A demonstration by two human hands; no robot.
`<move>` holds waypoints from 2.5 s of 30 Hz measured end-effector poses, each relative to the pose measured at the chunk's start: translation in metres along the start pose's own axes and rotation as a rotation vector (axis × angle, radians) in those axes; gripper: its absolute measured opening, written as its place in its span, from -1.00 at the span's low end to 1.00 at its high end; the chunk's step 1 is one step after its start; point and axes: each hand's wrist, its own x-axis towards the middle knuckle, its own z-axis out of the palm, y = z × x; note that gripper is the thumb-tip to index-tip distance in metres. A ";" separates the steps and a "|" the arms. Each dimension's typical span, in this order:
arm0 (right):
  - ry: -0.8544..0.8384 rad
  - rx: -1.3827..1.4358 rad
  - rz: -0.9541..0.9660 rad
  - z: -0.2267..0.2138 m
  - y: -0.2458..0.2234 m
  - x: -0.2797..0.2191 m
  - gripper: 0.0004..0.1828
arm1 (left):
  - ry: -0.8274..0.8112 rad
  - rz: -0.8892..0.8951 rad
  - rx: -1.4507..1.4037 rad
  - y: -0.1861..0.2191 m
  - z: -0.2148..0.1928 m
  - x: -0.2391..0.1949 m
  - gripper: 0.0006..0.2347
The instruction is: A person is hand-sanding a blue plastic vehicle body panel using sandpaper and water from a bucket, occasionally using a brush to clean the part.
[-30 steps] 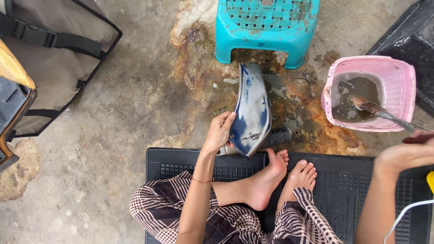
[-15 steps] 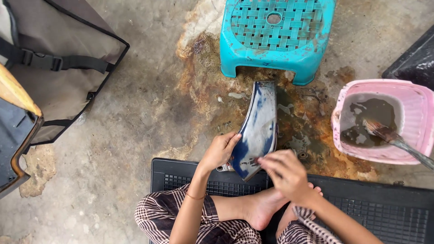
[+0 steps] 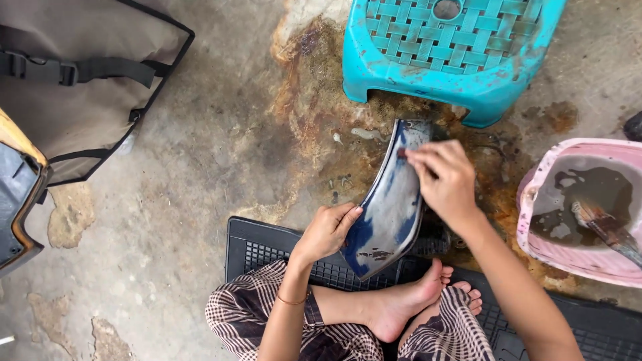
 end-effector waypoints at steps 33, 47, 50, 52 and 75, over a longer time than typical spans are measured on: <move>-0.106 -0.153 0.023 -0.029 -0.136 -0.034 -0.90 | 0.522 0.028 0.527 0.014 0.056 0.012 -0.65; -0.146 -0.309 -0.084 -0.026 -0.166 -0.045 -0.92 | 0.575 0.042 0.586 0.027 0.060 0.002 -0.70; -0.152 -0.346 -0.107 -0.017 -0.156 -0.045 -0.90 | 0.590 0.055 0.599 0.023 0.062 0.001 -0.72; -0.148 -0.341 -0.109 -0.014 -0.142 -0.033 -0.89 | 0.603 0.071 0.607 0.019 0.065 0.007 -0.72; -0.237 -0.236 -0.075 -0.010 -0.122 -0.020 -0.91 | 0.558 0.145 0.599 0.022 0.056 0.004 -0.71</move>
